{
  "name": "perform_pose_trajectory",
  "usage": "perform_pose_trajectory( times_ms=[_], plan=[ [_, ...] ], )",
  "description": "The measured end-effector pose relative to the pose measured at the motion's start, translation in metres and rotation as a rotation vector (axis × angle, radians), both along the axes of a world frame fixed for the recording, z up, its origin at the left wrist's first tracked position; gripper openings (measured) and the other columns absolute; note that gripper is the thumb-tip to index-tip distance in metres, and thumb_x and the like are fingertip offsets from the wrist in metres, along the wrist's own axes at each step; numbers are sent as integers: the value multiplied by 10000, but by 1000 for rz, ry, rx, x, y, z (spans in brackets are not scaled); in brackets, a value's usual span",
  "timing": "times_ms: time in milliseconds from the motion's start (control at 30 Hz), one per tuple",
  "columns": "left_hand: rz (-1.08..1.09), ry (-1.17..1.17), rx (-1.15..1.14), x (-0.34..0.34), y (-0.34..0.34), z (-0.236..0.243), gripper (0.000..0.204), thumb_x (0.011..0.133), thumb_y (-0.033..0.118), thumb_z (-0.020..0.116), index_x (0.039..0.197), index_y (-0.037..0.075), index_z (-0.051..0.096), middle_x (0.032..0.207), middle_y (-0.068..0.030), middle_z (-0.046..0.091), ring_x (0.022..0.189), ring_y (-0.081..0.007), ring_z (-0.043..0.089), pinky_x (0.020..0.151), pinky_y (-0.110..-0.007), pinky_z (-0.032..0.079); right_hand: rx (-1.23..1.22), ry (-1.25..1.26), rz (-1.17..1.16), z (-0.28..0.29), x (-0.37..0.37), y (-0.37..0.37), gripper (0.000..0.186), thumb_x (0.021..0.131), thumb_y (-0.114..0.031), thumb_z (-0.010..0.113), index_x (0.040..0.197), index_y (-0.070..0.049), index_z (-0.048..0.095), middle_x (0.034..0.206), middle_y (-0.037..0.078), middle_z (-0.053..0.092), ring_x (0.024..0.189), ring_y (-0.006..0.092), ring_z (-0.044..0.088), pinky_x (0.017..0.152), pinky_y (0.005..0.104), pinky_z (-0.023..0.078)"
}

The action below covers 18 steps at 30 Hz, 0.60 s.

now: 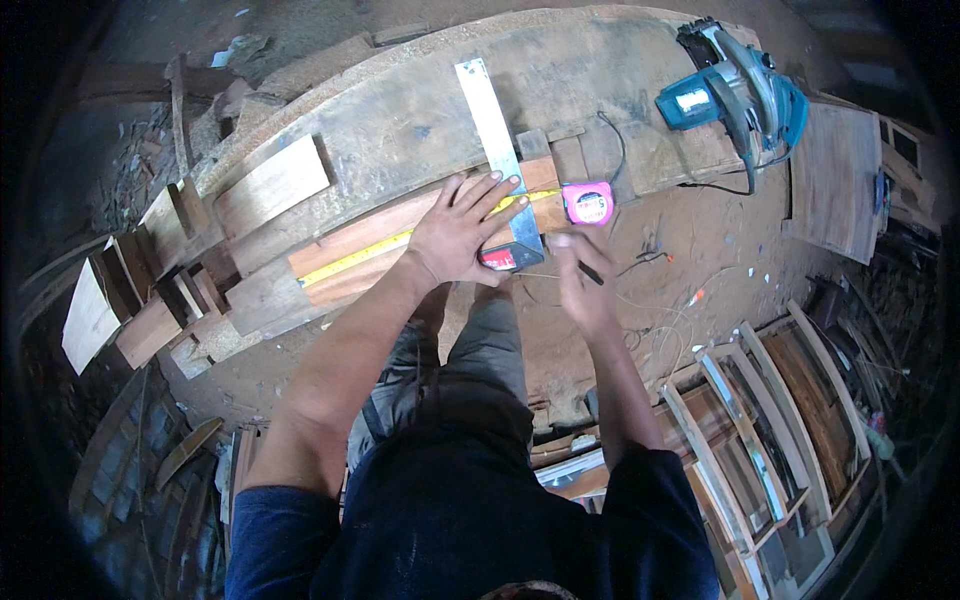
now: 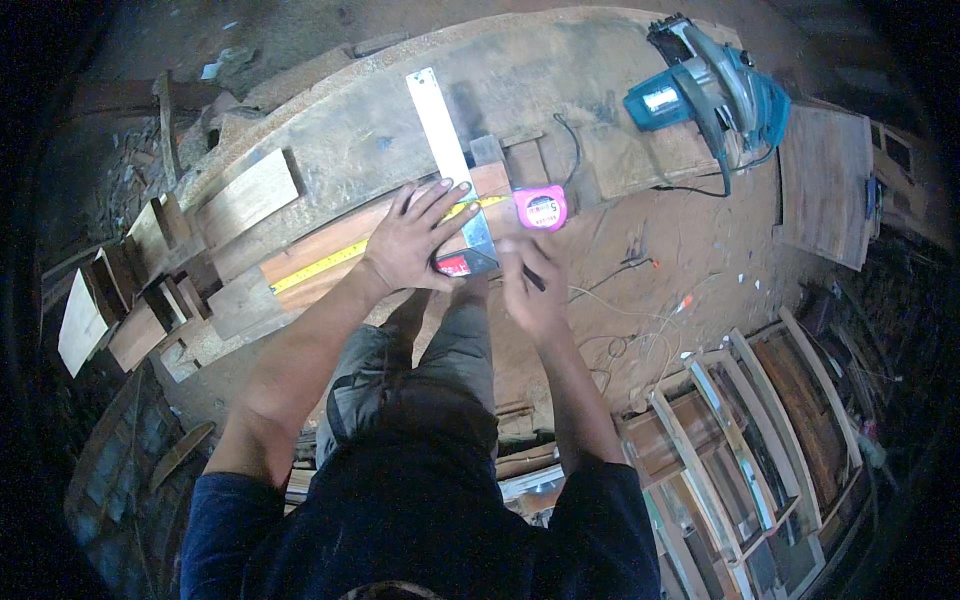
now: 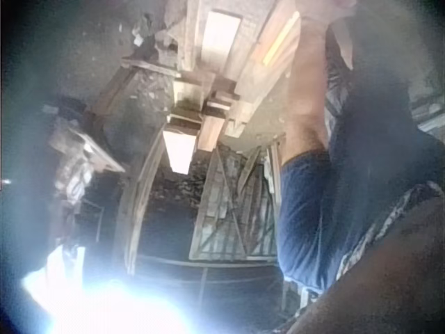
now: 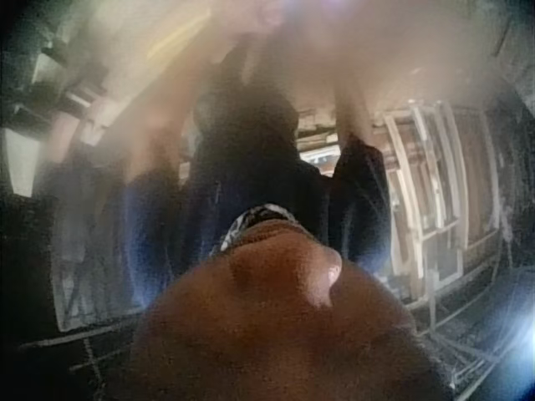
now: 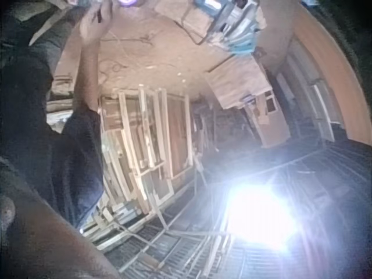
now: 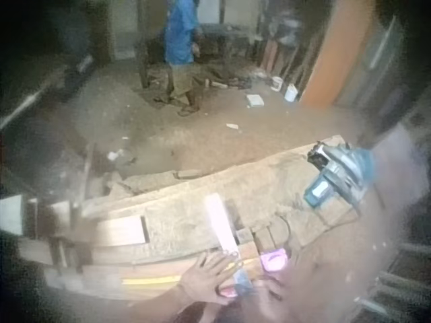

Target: The person measures and marks wooden planks using a tape measure, pencil, and square ruler. They then use a circular saw to cut the wood along the marked lines. The person also uses a hand planer to smooth the edges of the cut wood pieces.

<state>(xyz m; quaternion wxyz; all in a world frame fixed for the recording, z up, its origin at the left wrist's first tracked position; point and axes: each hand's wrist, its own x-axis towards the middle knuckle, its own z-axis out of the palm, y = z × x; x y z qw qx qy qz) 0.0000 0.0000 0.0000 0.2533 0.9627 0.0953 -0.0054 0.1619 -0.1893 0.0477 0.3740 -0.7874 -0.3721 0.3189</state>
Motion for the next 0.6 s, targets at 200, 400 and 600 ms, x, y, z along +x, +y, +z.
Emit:
perform_pose_trajectory(
  times_ms=[200,400,600],
  plan=[
    [4,-9,-25,-5,-10,6,1173,637,730,736,1611,195,361,1658,-106,332,1537,-293,294,1239,-594,188,-103,-518,63,44,36,13,538,894,-227,765,1384,-92,588,1289,199,588,1190,363,600,941,433,519],
    [-14,56,36,1,-2,18,1134,694,743,702,1613,179,351,1678,-112,287,1560,-292,244,1267,-601,118,-318,-609,422,39,71,49,657,792,-315,832,1374,-138,585,1317,142,581,1182,367,625,918,474,553],
    [45,0,43,-12,0,51,897,859,611,672,1582,153,405,1655,-184,301,1520,-355,308,1245,-575,209,-116,-647,544,48,92,56,581,779,-340,805,1300,-162,620,1209,100,626,1010,356,693,802,458,587]
  ],
)
